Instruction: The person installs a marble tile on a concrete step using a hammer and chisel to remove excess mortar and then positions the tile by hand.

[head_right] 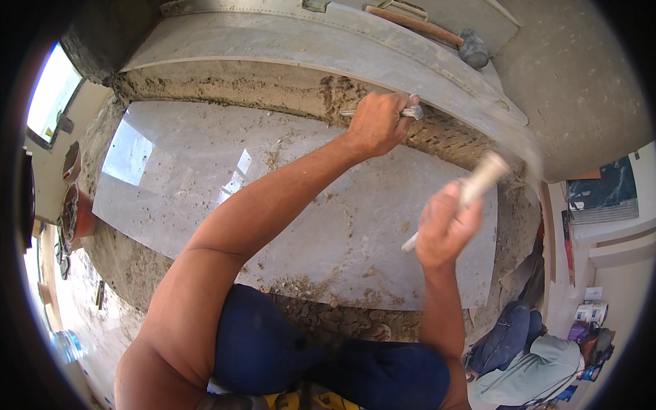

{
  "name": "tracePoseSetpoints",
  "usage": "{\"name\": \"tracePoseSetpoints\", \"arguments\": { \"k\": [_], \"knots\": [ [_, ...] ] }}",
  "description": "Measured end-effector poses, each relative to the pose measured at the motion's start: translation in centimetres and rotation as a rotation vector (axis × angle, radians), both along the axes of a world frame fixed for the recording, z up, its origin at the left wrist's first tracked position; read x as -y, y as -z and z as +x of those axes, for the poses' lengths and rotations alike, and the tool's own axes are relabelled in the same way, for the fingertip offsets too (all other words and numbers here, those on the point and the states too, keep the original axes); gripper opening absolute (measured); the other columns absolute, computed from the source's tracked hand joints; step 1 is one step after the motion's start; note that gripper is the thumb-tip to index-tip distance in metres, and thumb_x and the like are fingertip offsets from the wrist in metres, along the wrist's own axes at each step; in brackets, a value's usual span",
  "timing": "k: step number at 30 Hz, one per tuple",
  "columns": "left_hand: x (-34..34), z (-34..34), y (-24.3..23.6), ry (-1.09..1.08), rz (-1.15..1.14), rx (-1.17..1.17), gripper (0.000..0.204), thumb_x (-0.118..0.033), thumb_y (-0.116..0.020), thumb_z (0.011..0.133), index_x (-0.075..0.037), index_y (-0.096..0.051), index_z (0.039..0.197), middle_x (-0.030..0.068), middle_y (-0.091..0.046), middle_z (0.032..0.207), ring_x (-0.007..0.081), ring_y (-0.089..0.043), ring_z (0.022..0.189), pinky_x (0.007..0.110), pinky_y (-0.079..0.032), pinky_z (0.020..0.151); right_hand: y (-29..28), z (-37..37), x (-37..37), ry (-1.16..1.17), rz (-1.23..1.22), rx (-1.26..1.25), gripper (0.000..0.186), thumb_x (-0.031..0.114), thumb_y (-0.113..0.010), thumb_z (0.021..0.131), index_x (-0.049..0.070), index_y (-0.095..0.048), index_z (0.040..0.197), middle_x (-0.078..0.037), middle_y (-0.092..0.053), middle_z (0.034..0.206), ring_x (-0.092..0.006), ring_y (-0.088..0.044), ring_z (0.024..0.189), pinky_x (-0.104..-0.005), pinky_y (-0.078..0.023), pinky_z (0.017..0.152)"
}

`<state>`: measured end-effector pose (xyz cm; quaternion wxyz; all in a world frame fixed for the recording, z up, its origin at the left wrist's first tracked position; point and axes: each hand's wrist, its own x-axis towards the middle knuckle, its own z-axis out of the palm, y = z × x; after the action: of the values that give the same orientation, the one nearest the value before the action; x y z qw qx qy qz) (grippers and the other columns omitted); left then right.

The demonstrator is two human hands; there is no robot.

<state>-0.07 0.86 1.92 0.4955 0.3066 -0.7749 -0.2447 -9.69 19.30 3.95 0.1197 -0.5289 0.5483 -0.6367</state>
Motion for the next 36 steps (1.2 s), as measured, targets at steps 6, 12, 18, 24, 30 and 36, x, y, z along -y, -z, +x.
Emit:
{"name": "tracePoseSetpoints", "arguments": {
  "k": [6,12,18,24,30,36],
  "knots": [
    [0.2,0.9,0.4,-0.018,-0.003,0.018,0.02,-0.009,-0.065,0.086,0.0,-0.073,0.101,0.0272,-0.069,0.086,0.0464,-0.067,0.082,0.052,-0.054,0.075,-3.2,0.9,-1.4,-0.153,0.206,0.118,0.02,0.022,-0.047,0.11,0.004,-0.051,0.104,0.004,-0.043,0.064,-0.0027,-0.037,0.046,-0.023,-0.033,0.039],
    [0.2,0.1,0.1,0.019,0.007,0.018,0.027,-0.009,-0.065,0.086,-0.001,-0.074,0.11,0.0276,-0.07,0.092,0.0458,-0.068,0.086,0.051,-0.054,0.078,0.8,0.1,-0.1,-0.043,0.108,0.005,0.02,0.023,-0.048,0.11,0.007,-0.048,0.1,0.005,-0.042,0.063,-0.0021,-0.035,0.044,-0.0226,-0.032,0.036],
    [0.5,0.8,0.7,-0.017,0.008,0.02,0.022,-0.009,-0.064,0.086,0.0,-0.072,0.104,0.0273,-0.069,0.087,0.0463,-0.067,0.084,0.053,-0.053,0.076,-2.6,0.9,-0.9,-0.119,0.187,0.18,0.022,0.022,-0.047,0.111,0.007,-0.048,0.096,0.006,-0.04,0.063,-0.001,-0.032,0.044,-0.0213,-0.029,0.037],
    [0.3,-0.1,0.3,0.0,0.014,0.028,0.016,-0.009,-0.064,0.088,0.001,-0.071,0.099,0.0271,-0.067,0.083,0.0473,-0.065,0.083,0.053,-0.052,0.075,0.5,-0.3,0.8,-0.095,0.335,-0.186,0.023,0.024,-0.051,0.109,0.006,-0.047,0.095,0.005,-0.041,0.063,-0.0018,-0.033,0.045,-0.0218,-0.028,0.038],
    [0.5,0.5,0.7,-0.014,0.001,-0.004,0.016,-0.012,-0.064,0.092,0.002,-0.07,0.095,0.0277,-0.067,0.082,0.048,-0.065,0.081,0.054,-0.052,0.073,-1.8,1.1,-0.3,-0.113,0.11,0.221,0.02,0.019,-0.046,0.11,0.005,-0.048,0.097,0.006,-0.041,0.061,-0.0012,-0.035,0.044,-0.0215,-0.029,0.037],
    [0.3,0.4,0.5,-0.031,0.001,0.005,0.018,-0.015,-0.064,0.093,0.003,-0.069,0.091,0.0276,-0.067,0.08,0.048,-0.065,0.079,0.054,-0.052,0.072,-1.6,-0.8,0.0,-0.232,0.518,0.183,0.02,0.021,-0.047,0.11,0.005,-0.047,0.098,0.006,-0.041,0.062,-0.0012,-0.035,0.044,-0.0217,-0.031,0.036]
  ]
}}
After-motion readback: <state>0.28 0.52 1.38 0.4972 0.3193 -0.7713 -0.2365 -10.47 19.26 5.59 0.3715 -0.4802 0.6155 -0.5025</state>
